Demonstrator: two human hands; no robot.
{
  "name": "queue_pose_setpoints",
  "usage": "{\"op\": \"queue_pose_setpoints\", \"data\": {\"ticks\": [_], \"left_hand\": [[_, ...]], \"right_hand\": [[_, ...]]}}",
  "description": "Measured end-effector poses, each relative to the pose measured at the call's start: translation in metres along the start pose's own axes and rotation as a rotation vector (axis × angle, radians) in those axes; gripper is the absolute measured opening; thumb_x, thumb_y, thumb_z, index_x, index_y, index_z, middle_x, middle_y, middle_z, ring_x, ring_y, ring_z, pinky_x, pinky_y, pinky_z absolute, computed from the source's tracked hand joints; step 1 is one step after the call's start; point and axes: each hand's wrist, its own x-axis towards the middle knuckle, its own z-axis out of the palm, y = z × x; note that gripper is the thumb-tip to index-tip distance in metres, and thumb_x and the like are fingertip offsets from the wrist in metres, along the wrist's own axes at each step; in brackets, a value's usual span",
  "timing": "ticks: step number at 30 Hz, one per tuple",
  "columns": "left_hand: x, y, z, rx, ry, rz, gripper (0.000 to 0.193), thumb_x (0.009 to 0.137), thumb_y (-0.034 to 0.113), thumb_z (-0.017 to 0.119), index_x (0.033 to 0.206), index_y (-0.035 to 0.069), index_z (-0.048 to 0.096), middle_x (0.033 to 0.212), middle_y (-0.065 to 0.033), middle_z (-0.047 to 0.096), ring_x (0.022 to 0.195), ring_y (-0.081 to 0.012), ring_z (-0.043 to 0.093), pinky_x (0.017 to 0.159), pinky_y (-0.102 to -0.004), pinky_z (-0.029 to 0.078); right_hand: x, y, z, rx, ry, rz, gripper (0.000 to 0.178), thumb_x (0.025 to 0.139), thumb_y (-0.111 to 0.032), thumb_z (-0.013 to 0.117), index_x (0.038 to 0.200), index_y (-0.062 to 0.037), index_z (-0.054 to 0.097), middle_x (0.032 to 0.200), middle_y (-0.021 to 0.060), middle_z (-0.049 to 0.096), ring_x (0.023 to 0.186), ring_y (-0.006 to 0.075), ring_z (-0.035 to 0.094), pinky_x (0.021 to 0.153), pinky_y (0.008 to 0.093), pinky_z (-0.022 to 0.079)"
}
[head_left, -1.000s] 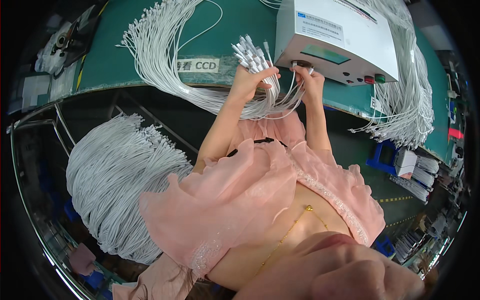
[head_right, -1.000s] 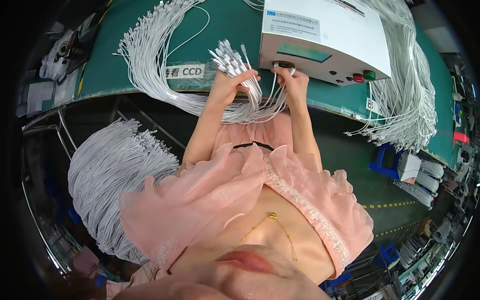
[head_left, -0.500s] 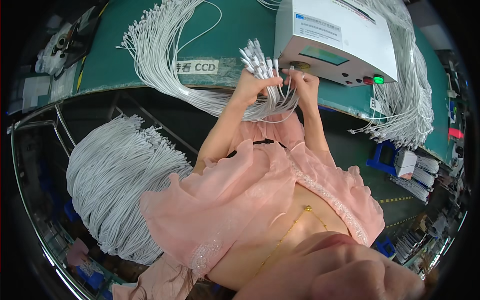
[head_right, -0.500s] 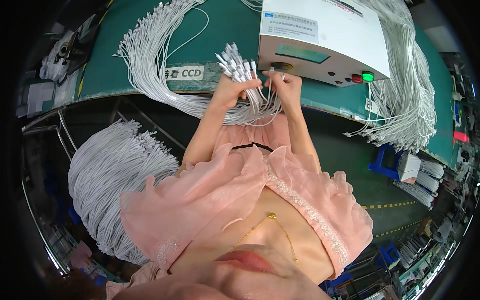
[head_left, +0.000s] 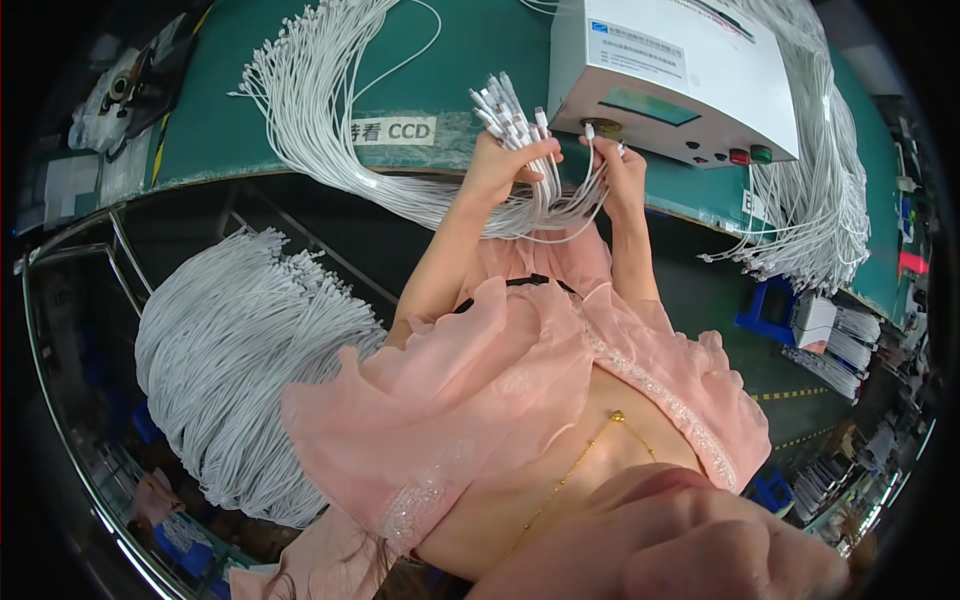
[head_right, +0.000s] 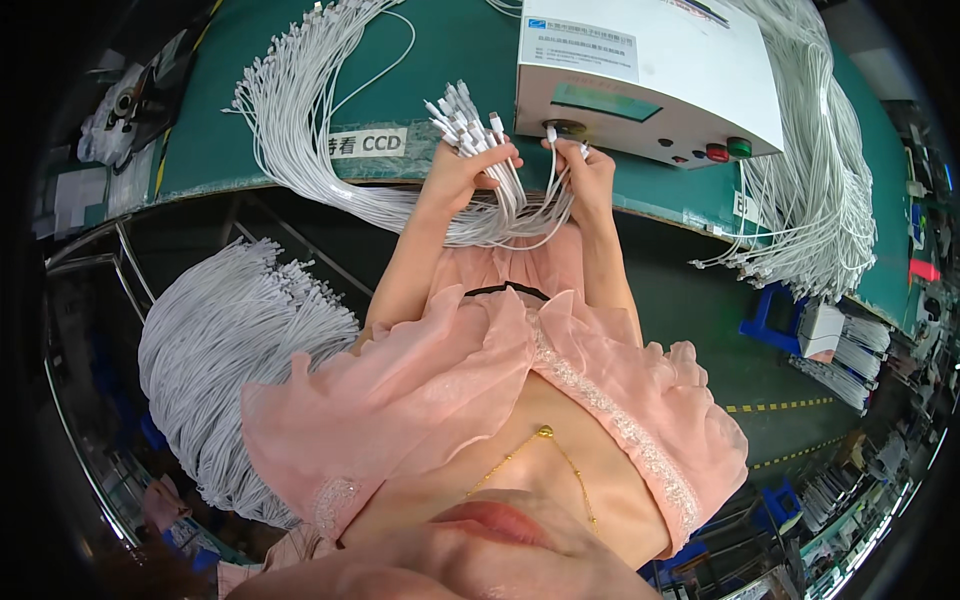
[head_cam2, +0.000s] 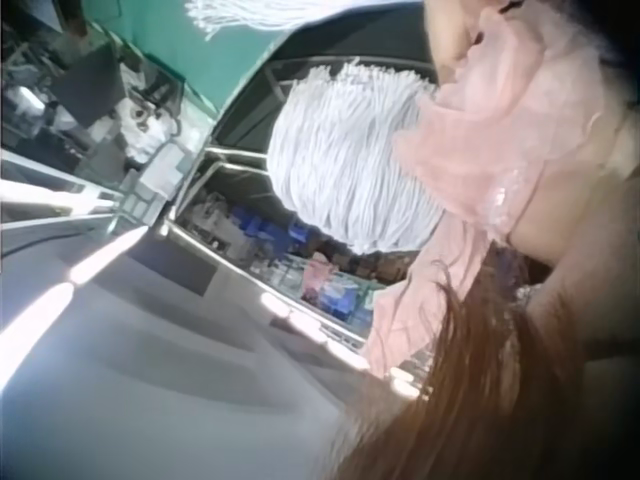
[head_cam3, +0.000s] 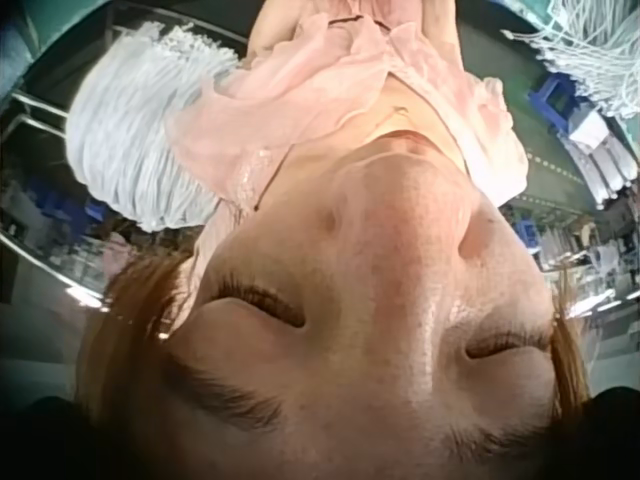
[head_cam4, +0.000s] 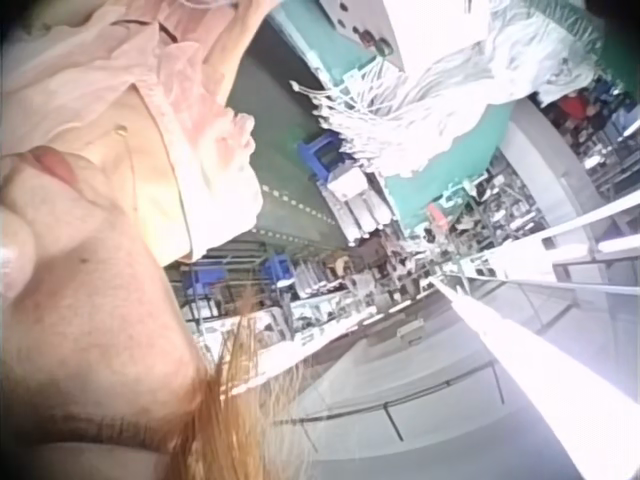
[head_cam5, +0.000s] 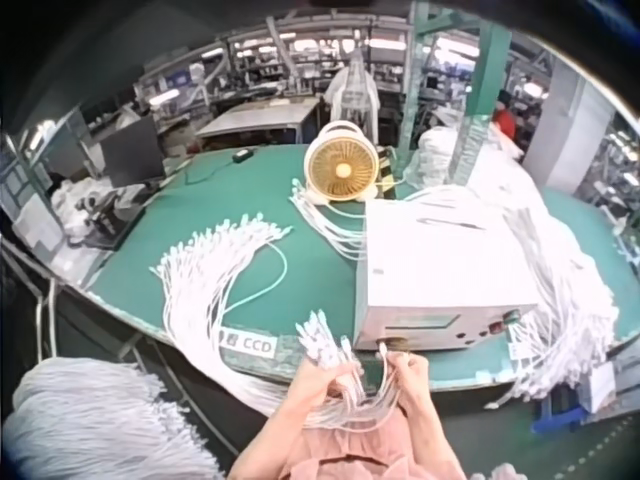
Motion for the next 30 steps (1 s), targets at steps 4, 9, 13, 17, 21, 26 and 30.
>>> {"op": "queue_pose_setpoints", "data": {"ticks": [4, 9, 13, 17, 21, 26, 30], "left_hand": [[0.003, -0.001, -0.003, -0.047, -0.008, 0.017, 0.022, 0.074, 0.004, 0.069, 0.093, -0.001, 0.059, 0.080, -0.0093, 0.064, 0.075, -0.0177, 0.066, 0.041, -0.0188, 0.048], [0.003, 0.003, -0.006, -0.067, 0.010, -0.004, 0.024, 0.074, 0.001, 0.067, 0.096, 0.001, 0.056, 0.084, -0.0106, 0.064, 0.079, -0.0209, 0.066, 0.045, -0.0200, 0.052], [0.004, -0.001, -0.007, -0.027, 0.002, 0.044, 0.025, 0.070, 0.000, 0.071, 0.091, 0.001, 0.056, 0.081, -0.0117, 0.064, 0.073, -0.0188, 0.066, 0.041, -0.0190, 0.050], [0.003, -0.002, -0.002, 0.108, -0.012, 0.056, 0.024, 0.066, 0.000, 0.074, 0.079, 0.003, 0.054, 0.075, -0.0094, 0.063, 0.063, -0.0147, 0.064, 0.039, -0.0177, 0.045], [0.005, -0.006, 0.002, 0.230, -0.035, 0.093, 0.020, 0.068, 0.003, 0.073, 0.079, 0.002, 0.056, 0.069, -0.0063, 0.062, 0.056, -0.0114, 0.060, 0.037, -0.0184, 0.043], [0.001, 0.000, 0.004, 0.670, 0.020, 0.122, 0.018, 0.075, 0.012, 0.071, 0.080, 0.000, 0.058, 0.064, -0.0074, 0.062, 0.050, -0.0112, 0.059, 0.037, -0.0207, 0.044], [0.003, 0.007, -0.004, -0.007, 0.042, -0.071, 0.027, 0.076, 0.016, 0.070, 0.084, -0.006, 0.057, 0.067, -0.0144, 0.063, 0.057, -0.0218, 0.065, 0.045, -0.0209, 0.049]], "right_hand": [[0.007, -0.004, 0.005, -0.018, -0.011, -0.006, 0.018, 0.078, -0.016, 0.060, 0.080, 0.0007, 0.068, 0.054, -0.0053, 0.047, 0.042, 0.0015, 0.033, 0.040, 0.0193, 0.021], [0.007, -0.005, 0.002, -0.043, -0.027, -0.006, 0.019, 0.077, -0.016, 0.060, 0.079, 0.0006, 0.068, 0.053, -0.0050, 0.046, 0.042, 0.0025, 0.034, 0.040, 0.0204, 0.022], [0.012, 0.000, 0.003, -0.097, -0.013, -0.068, 0.019, 0.077, -0.018, 0.061, 0.078, 0.0004, 0.068, 0.053, -0.0042, 0.048, 0.044, 0.0025, 0.037, 0.041, 0.0195, 0.024], [-0.007, -0.008, 0.015, -0.364, -0.136, -0.267, 0.019, 0.079, -0.018, 0.064, 0.079, 0.0009, 0.068, 0.057, -0.0029, 0.053, 0.050, 0.0027, 0.041, 0.044, 0.0183, 0.029], [-0.021, -0.016, 0.022, -0.256, -0.217, -0.236, 0.017, 0.079, -0.015, 0.065, 0.083, 0.0012, 0.069, 0.061, -0.0022, 0.055, 0.056, 0.0032, 0.045, 0.049, 0.0192, 0.033], [-0.008, -0.009, 0.007, -0.105, -0.128, -0.091, 0.017, 0.077, -0.014, 0.066, 0.080, 0.0029, 0.068, 0.060, -0.0012, 0.055, 0.054, 0.0043, 0.044, 0.050, 0.0191, 0.032], [0.001, -0.006, 0.003, -0.064, -0.011, -0.067, 0.017, 0.076, -0.012, 0.065, 0.078, 0.0045, 0.067, 0.058, -0.0002, 0.053, 0.052, 0.0058, 0.043, 0.048, 0.0206, 0.030]]}}
